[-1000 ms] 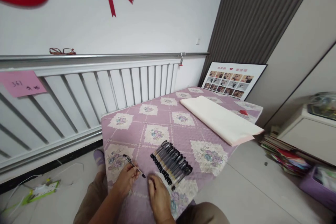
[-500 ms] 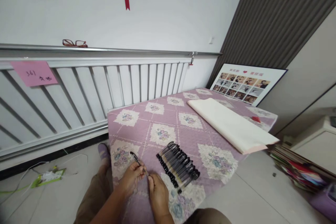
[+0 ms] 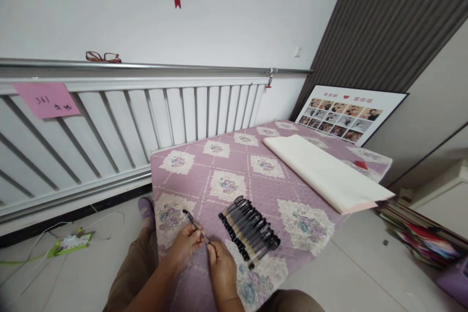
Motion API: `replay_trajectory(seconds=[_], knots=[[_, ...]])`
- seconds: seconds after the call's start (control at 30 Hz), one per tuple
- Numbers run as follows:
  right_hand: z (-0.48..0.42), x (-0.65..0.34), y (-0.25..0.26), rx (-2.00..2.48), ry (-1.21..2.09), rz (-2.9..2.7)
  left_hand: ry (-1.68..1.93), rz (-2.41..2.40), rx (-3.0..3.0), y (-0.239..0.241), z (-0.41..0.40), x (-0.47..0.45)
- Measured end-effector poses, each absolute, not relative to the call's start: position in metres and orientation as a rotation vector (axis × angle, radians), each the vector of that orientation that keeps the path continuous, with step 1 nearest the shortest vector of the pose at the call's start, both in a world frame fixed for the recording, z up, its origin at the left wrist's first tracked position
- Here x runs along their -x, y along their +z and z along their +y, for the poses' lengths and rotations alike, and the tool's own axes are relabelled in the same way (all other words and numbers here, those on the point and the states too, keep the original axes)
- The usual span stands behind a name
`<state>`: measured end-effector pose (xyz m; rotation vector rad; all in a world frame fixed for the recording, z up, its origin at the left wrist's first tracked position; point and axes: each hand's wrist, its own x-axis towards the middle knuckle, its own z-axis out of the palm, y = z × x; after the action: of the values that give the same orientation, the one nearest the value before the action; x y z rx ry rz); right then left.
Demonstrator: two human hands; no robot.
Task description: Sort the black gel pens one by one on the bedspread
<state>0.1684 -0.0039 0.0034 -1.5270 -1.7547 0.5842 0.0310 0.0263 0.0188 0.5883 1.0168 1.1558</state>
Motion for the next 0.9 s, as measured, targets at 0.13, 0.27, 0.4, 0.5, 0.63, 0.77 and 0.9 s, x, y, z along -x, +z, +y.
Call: replay_trajectory(seconds=[0.13,0.27,0.4,0.5,0.63,0.77,0.9], knots=[[-0.004,-0.168,0.003,1.534,0.586,-1.749,1.152,1.024,-0.581,0.017,0.027,-0.031],[-0.004,-0.168,0.003,1.527,0.561,-1.732,1.158,1.013,-0.586,0.017,0.026,-0.031],[-0.003,-0.169,0.001,1.523,0.56,-1.704,1.167,1.004,-0.593,0.017,0.027,-0.032],[-0.003,-0.169,0.002,1.54,0.57,-1.709,1.16,1.002,-0.599,0.016,0.028,-0.032],[-0.005,-0.168,0.007,1.555,0.604,-1.757,1.16,0.976,-0.616,0.014,0.027,-0.032],[-0.006,-0.169,0.01,1.49,0.645,-1.723,1.161,0.978,-0.635,0.01,0.026,-0.031],[-0.005,-0.172,0.008,1.496,0.684,-1.607,1.11,1.038,-0.714,0.004,0.021,-0.022]])
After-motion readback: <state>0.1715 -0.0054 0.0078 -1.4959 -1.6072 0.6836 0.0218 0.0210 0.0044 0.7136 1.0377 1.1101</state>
